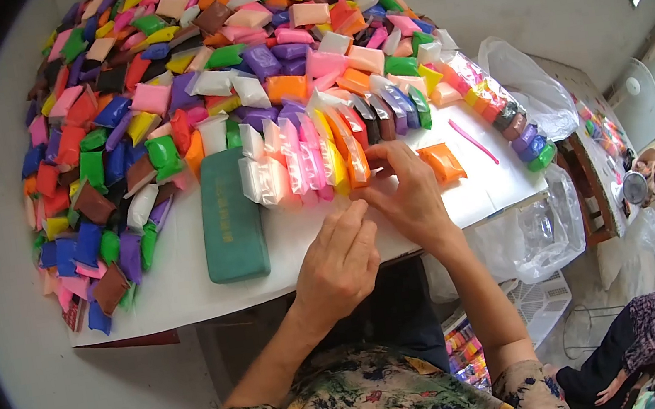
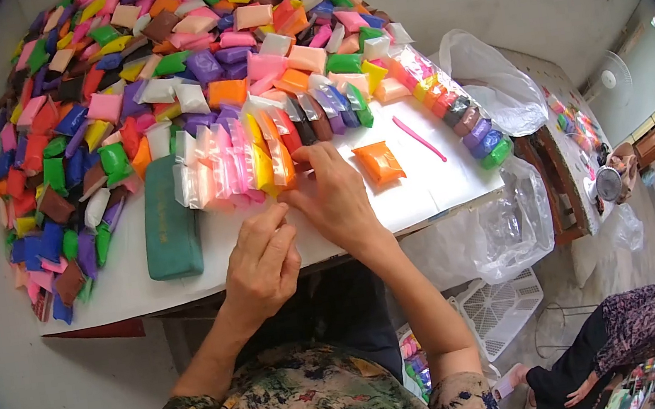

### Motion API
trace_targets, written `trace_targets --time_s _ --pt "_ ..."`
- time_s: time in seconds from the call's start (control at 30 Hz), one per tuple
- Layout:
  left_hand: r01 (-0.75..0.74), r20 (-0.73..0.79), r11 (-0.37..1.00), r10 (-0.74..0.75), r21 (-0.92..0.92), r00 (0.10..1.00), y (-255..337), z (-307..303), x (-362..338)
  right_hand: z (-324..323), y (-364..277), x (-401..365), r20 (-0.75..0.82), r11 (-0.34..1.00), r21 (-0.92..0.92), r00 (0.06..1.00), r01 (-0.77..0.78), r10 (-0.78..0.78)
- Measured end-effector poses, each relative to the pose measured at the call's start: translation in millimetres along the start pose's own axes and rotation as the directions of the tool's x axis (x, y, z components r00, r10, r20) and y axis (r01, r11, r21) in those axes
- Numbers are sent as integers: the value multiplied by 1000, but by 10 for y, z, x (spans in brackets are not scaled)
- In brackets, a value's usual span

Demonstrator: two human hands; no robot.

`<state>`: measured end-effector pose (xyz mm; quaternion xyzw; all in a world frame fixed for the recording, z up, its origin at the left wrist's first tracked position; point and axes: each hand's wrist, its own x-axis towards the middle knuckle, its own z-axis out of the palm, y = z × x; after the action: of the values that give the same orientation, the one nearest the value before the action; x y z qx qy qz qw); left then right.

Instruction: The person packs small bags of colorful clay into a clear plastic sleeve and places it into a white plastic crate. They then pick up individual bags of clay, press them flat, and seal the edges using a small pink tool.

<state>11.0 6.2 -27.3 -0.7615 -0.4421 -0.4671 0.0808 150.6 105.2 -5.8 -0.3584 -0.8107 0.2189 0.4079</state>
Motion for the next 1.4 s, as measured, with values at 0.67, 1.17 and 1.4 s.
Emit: trace_targets --time_s 0.67,1.17,1.4 --pt "8 42 999 -6 -48 999 49 -72 -17 52 -37 -17 -68 975 -202 992 90 -106" --pt "490 -177 740 -618 -461 766 -753 -1960 512 -2 -79 -330 -103 989 -151 995 -5 -11" --pt "629 -142 660 -728 -410 671 -1535 -1957 878 -11 -82 -363 -108 987 -160 993 24 -42"
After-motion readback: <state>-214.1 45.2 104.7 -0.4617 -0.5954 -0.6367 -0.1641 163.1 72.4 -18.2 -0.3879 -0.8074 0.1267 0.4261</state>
